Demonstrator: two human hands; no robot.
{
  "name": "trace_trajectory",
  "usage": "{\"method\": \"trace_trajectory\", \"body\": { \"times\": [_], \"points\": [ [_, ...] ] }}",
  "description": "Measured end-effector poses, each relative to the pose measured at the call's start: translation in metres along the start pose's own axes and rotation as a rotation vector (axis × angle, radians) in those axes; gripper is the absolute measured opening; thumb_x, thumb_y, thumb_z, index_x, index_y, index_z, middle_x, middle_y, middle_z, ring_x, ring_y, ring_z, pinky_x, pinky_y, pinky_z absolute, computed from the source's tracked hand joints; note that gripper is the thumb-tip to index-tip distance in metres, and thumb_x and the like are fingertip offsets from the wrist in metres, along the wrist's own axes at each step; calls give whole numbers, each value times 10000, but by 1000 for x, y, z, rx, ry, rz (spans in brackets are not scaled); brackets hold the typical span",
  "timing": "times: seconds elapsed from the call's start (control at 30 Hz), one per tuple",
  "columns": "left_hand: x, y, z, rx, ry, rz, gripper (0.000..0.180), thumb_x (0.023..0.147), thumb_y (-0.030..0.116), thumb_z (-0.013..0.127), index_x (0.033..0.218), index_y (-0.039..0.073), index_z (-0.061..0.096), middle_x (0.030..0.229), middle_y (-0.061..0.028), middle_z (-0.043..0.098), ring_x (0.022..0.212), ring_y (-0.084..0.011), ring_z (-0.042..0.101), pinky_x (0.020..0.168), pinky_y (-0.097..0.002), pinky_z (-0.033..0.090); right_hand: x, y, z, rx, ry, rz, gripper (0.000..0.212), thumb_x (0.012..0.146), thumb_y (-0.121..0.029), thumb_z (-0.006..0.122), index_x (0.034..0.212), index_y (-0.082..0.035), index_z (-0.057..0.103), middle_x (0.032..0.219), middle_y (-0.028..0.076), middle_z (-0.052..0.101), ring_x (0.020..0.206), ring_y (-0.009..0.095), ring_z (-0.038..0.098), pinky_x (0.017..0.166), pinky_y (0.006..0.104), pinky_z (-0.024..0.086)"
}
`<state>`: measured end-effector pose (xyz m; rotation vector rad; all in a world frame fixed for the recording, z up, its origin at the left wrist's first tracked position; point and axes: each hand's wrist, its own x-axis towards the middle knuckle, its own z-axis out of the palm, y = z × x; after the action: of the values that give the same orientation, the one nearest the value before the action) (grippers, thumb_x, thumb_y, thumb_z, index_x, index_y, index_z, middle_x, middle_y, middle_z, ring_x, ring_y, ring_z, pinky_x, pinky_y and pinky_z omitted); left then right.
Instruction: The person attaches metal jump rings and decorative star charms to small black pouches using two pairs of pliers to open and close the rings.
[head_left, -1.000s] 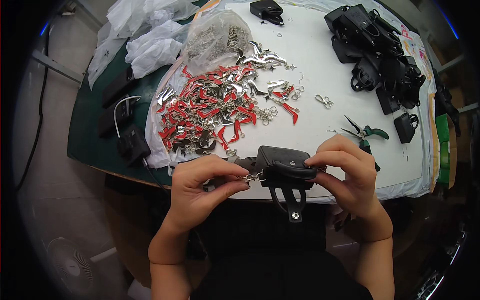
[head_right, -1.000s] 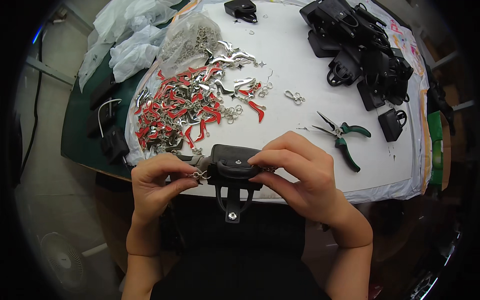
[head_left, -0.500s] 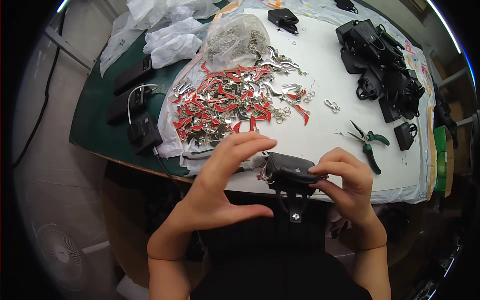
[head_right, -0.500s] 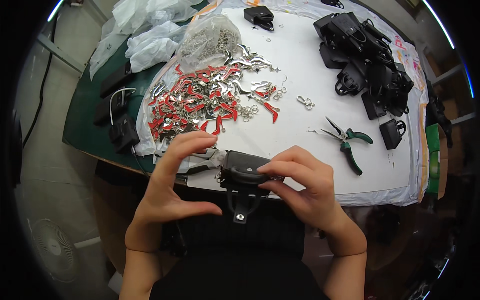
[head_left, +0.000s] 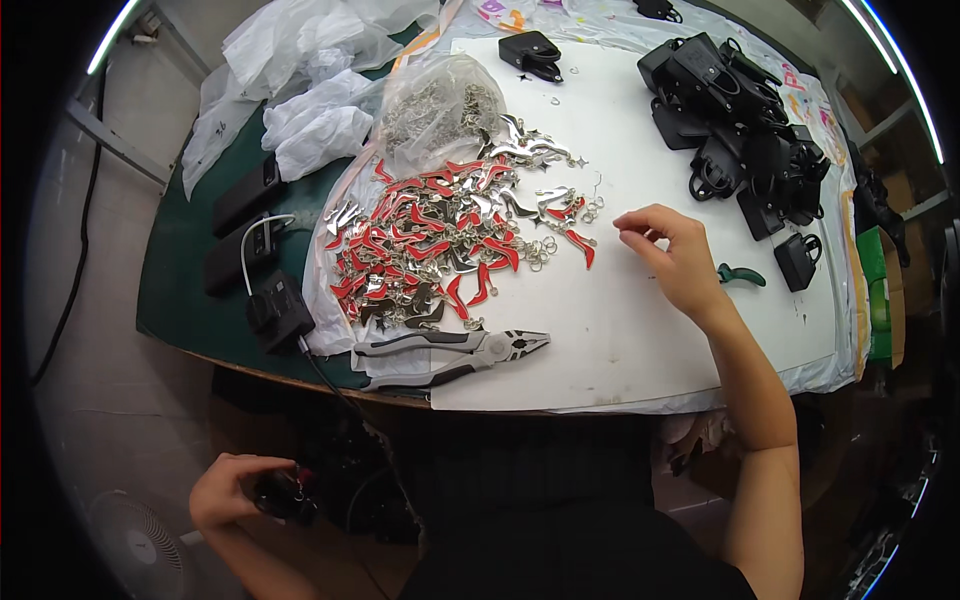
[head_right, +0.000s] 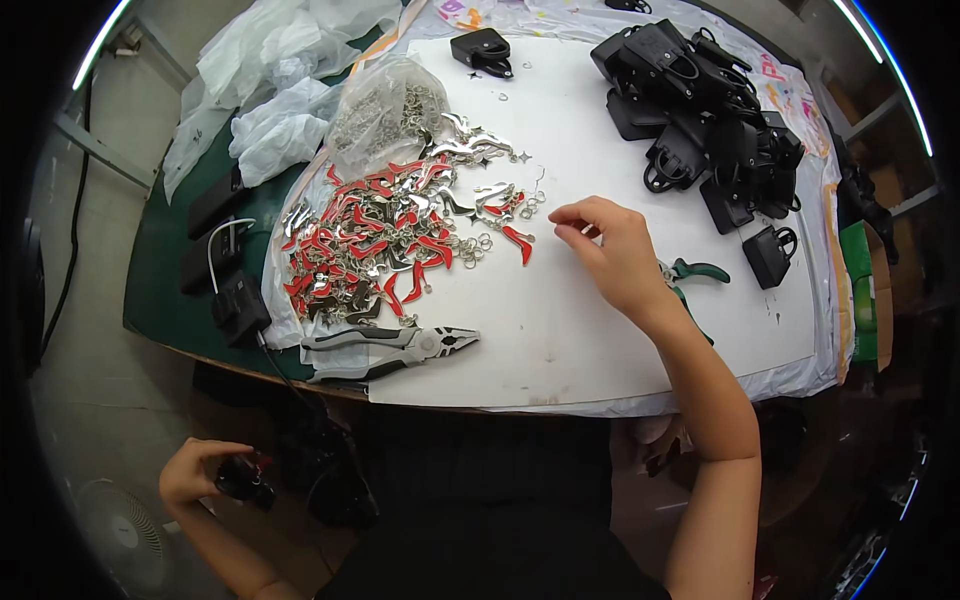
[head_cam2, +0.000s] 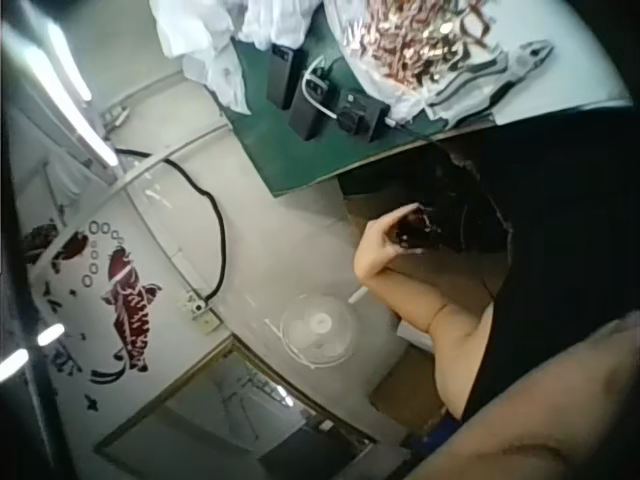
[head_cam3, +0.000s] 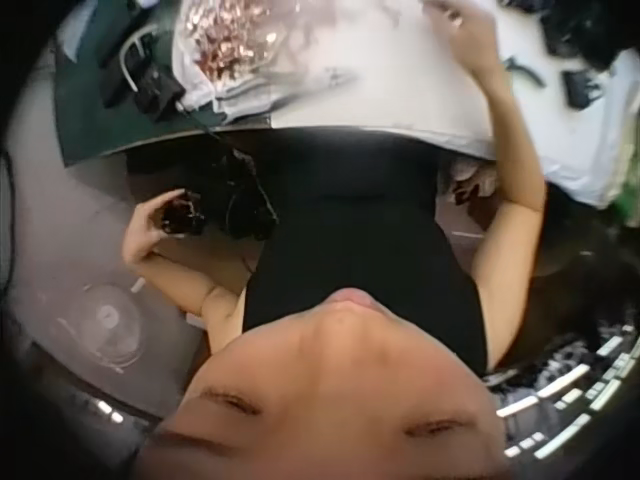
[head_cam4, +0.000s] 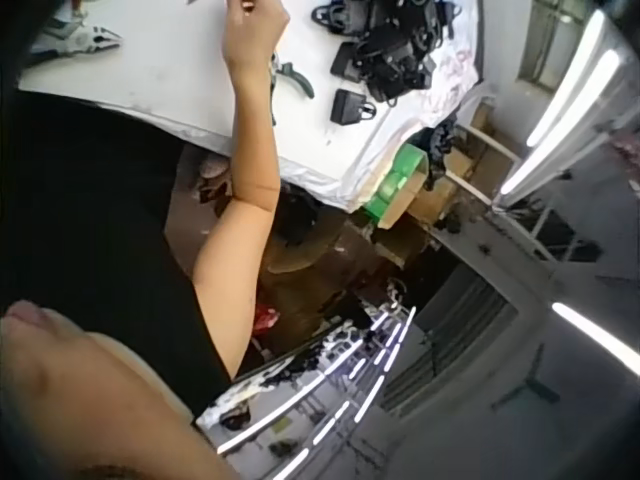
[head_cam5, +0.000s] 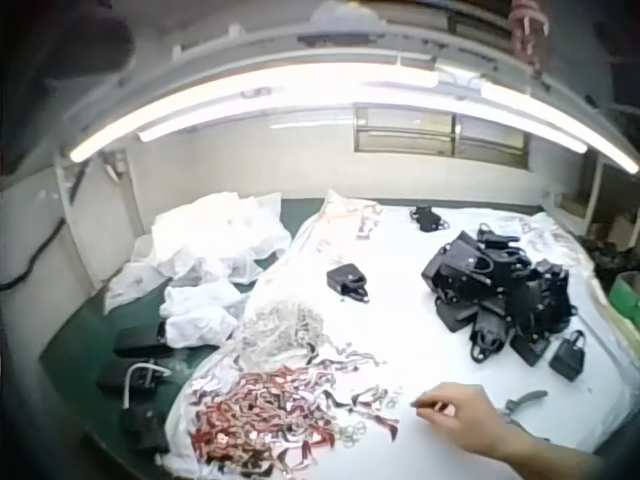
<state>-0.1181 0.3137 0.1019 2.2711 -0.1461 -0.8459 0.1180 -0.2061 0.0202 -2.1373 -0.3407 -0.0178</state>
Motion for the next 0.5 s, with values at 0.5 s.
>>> {"method": "trace_trajectory", "body": {
  "times": [0.5],
  "points": [
    [258, 193, 22, 49, 116, 680, 368, 757, 172, 841, 1059, 14, 703, 1005, -103, 724, 902, -222, 690, 815, -328, 526, 46, 10, -18, -13, -29, 199, 118, 872, -78, 700, 940, 10, 739, 896, 91, 714, 753, 133, 654, 683, 280, 527]
  ]
}}
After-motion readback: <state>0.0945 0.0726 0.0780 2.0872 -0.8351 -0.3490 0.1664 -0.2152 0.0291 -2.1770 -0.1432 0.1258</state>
